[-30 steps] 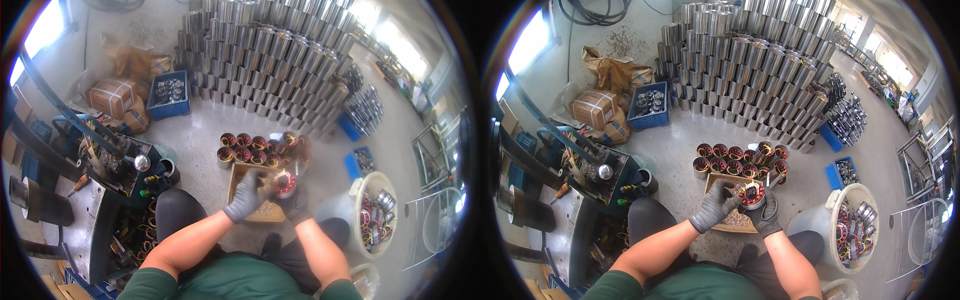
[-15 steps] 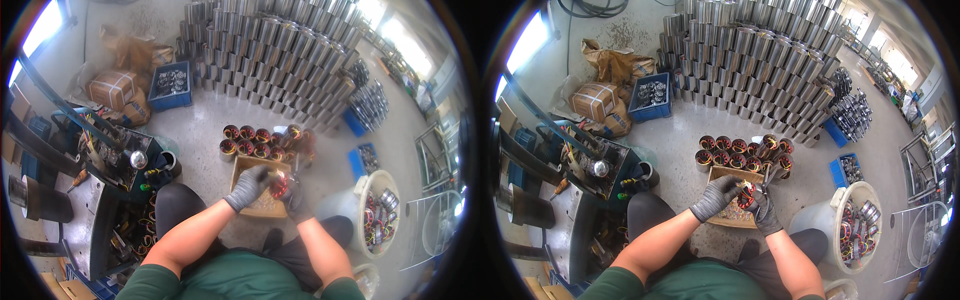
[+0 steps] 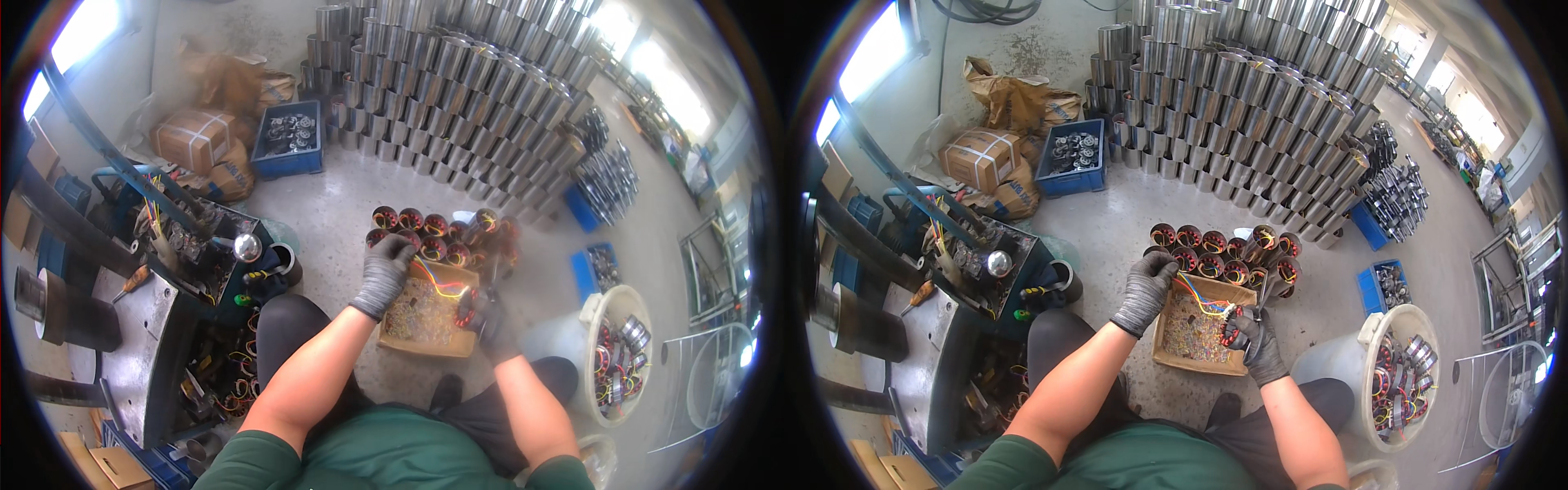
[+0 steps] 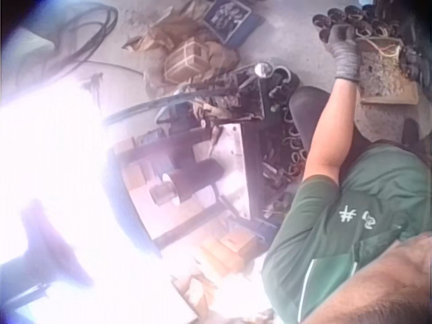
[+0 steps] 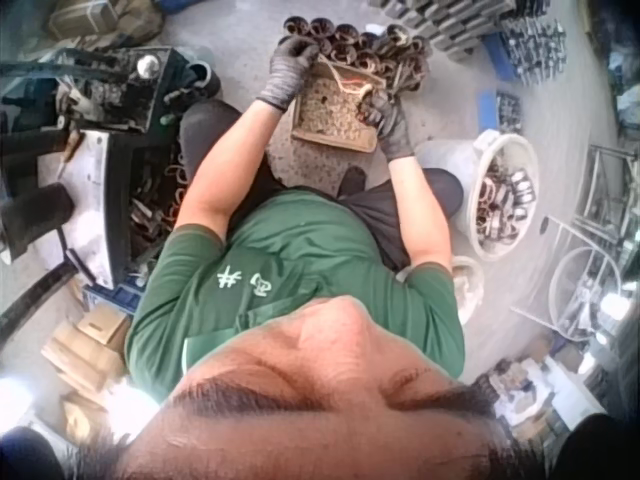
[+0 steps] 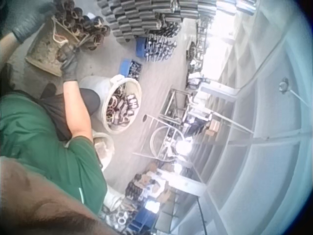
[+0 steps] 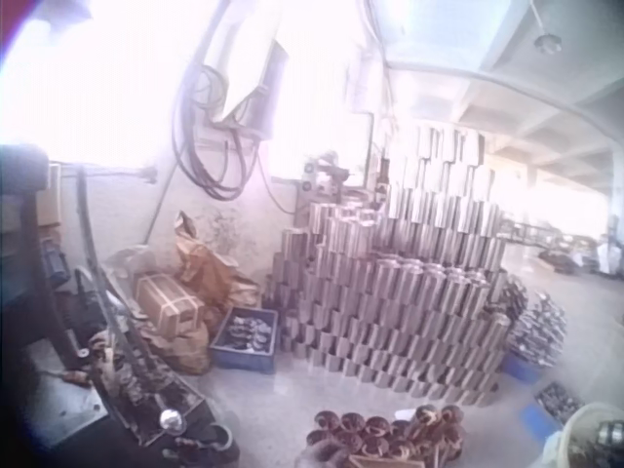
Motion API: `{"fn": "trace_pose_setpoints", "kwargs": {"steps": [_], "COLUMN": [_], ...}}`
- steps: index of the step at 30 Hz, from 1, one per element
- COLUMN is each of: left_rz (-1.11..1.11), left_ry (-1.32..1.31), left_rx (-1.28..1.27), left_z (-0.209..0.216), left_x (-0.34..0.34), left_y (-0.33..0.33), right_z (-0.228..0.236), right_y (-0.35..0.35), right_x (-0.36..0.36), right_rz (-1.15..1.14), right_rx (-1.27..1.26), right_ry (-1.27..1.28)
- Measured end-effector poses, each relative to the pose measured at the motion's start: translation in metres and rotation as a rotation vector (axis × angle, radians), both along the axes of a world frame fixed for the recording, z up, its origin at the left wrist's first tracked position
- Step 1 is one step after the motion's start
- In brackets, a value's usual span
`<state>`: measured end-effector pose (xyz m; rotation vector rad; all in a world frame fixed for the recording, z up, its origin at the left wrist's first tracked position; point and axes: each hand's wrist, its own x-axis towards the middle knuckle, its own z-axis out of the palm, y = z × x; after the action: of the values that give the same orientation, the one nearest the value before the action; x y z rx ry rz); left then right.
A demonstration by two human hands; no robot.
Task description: The person picks up circular motor stators, uses a small hand tool to adjust or tuck the copper wires, and then places the components into a white bin.
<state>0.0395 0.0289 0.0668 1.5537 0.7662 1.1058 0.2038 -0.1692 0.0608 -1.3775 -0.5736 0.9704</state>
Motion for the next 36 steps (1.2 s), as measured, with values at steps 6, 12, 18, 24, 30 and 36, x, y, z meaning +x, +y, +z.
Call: {"fn": "trace_pose_setpoints", "kwargs": {"steps": [6, 12, 18, 24, 30, 36], "left_rz": [-0.030, -0.535, -0.460, -0.572, -0.503, -0.503], "left_ry": [-0.307, 0.163, -0.011, -0.176, -0.310, -0.075], "left_rx": [-0.864, -0.753, -0.801, -0.899, -0.913, -0.805], "left_z": [0.000, -0.028, -0.012, 0.012, 0.014, 0.012], "left_x": [-0.003, 0.007, 0.013, 0.004, -0.002, -0.001], "left_y": [-0.011, -0.052, -0.056, -0.062, -0.051, -0.054], "right_z": [0.003, 0.019, 0.009, -0.017, 0.009, -0.045], "right_y": [0.001, 0.009, 0.010, 0.015, 0.021, 0.012], "right_x": [0.002, -0.011, -0.025, -0.025, -0.044, -0.029], "right_rz": [-0.117, -0.054, 0.054, 0.105, 0.109, 0.069], "right_rx": [0.029, -0.003, -0.012, 0.058, -0.001, -0.444], "right_ry": [0.606, 0.104, -0.321, 0.089, 0.609, 0.364]}}
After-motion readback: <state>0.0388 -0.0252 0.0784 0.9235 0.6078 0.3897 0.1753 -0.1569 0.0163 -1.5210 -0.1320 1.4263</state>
